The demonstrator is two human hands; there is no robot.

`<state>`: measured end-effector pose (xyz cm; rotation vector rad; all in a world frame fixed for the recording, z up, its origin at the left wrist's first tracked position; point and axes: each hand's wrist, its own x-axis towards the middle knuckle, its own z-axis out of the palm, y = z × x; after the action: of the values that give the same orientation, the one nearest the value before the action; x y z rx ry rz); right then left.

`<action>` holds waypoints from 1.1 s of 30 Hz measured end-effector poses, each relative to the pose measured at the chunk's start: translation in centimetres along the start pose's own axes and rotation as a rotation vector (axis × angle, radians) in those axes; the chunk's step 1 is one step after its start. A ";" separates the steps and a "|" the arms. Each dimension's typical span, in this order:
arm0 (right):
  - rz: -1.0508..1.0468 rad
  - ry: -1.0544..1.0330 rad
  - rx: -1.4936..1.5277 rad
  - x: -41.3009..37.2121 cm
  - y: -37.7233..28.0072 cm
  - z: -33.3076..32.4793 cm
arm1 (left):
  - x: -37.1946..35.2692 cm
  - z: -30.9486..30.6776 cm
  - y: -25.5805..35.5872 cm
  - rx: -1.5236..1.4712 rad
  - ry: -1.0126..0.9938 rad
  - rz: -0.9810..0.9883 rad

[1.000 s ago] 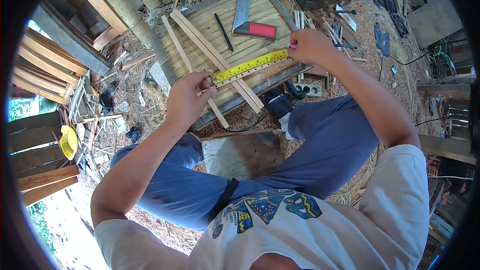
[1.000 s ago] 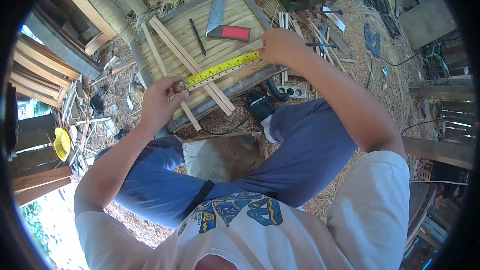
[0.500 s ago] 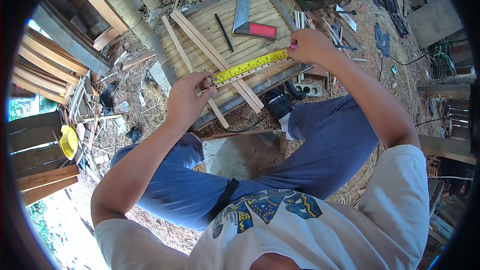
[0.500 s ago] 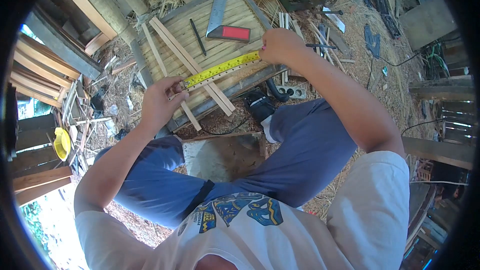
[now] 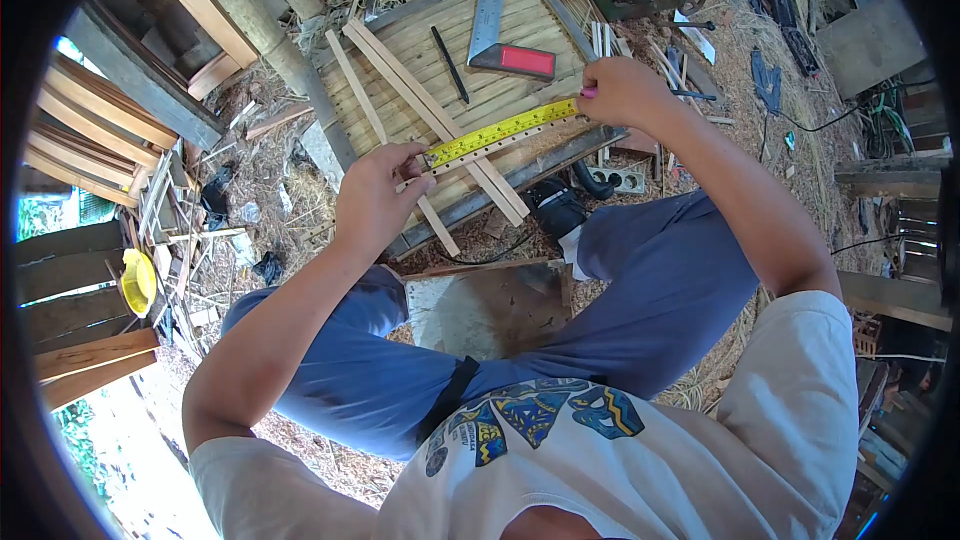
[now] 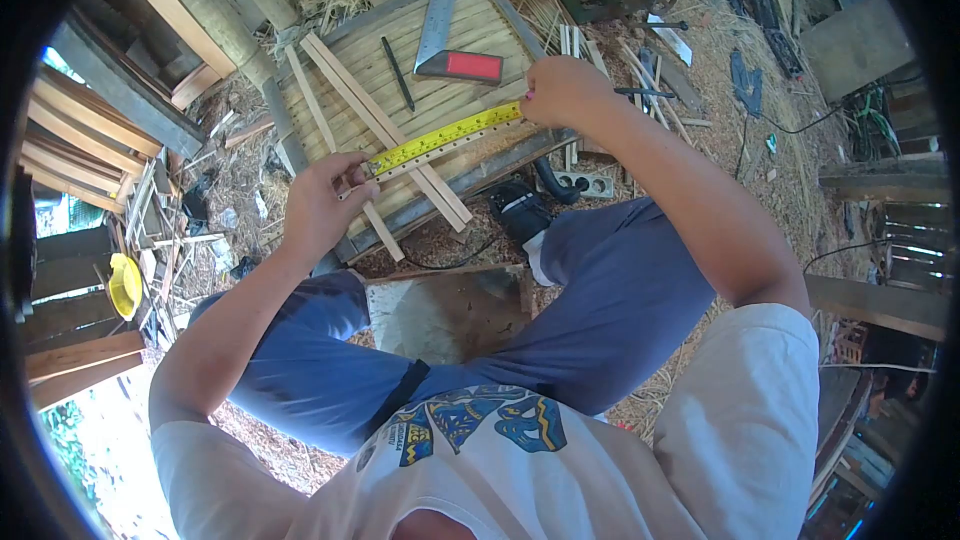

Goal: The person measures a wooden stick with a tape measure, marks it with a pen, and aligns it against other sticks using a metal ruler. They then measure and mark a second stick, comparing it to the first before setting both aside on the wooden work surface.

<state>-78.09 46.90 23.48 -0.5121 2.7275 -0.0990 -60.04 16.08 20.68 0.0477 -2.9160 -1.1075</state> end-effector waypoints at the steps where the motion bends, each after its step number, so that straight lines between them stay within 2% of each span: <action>1: 0.002 0.001 -0.002 0.0 -0.1 0.0 | 0.0 -0.2 0.4 0.007 -0.008 -0.012; 33: -0.028 0.010 -0.001 0.4 0.4 0.5 | 0.0 -0.3 0.5 -0.004 -0.012 -0.016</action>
<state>-78.41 47.14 22.86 -0.5512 2.7306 -0.1075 -60.08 16.29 21.22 0.0650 -2.9297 -1.1196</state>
